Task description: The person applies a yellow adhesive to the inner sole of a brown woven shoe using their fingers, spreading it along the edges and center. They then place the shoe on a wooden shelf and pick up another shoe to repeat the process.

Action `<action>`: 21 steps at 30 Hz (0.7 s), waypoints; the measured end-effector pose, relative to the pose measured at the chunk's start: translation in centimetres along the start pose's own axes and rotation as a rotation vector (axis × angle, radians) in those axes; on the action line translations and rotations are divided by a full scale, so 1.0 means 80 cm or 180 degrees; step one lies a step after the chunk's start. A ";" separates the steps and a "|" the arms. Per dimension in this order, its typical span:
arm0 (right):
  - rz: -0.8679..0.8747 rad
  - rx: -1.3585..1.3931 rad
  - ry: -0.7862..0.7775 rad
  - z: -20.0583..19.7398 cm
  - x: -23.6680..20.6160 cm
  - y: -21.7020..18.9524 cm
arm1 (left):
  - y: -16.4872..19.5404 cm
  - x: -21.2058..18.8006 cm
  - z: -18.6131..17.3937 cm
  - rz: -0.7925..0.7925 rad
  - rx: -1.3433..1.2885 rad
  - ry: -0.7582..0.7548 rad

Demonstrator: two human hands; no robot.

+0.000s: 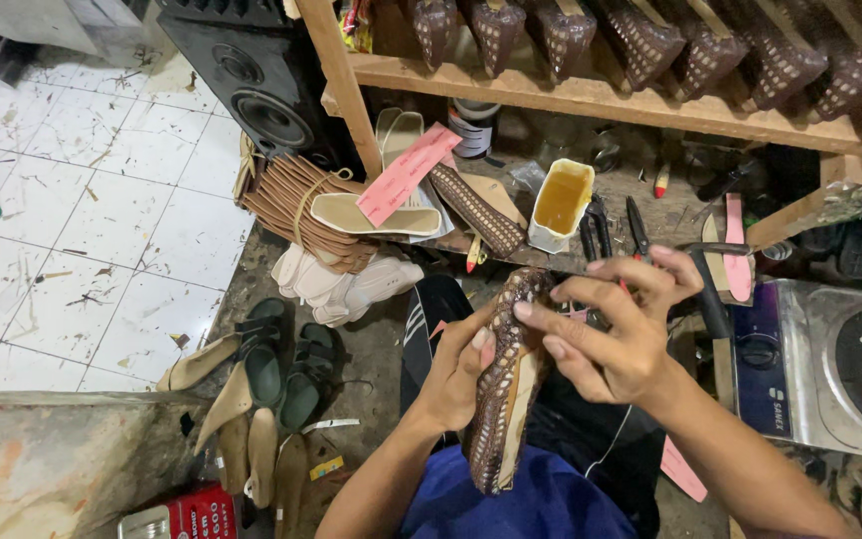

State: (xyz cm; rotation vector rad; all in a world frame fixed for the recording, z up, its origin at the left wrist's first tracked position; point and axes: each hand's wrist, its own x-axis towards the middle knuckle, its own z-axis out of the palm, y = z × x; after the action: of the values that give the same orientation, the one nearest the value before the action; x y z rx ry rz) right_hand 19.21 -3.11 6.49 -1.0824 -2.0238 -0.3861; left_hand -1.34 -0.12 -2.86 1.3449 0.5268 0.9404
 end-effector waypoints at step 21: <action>0.0228 -0.0319 -0.0231 0.002 -0.003 -0.018 | -0.002 0.006 -0.010 -0.0100 -0.0407 -0.0143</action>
State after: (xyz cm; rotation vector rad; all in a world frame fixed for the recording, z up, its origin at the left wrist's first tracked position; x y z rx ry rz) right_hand 18.07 -3.97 6.34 -1.2429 -2.0409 -0.4202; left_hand -1.66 0.70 -3.12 1.2364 0.4449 0.9014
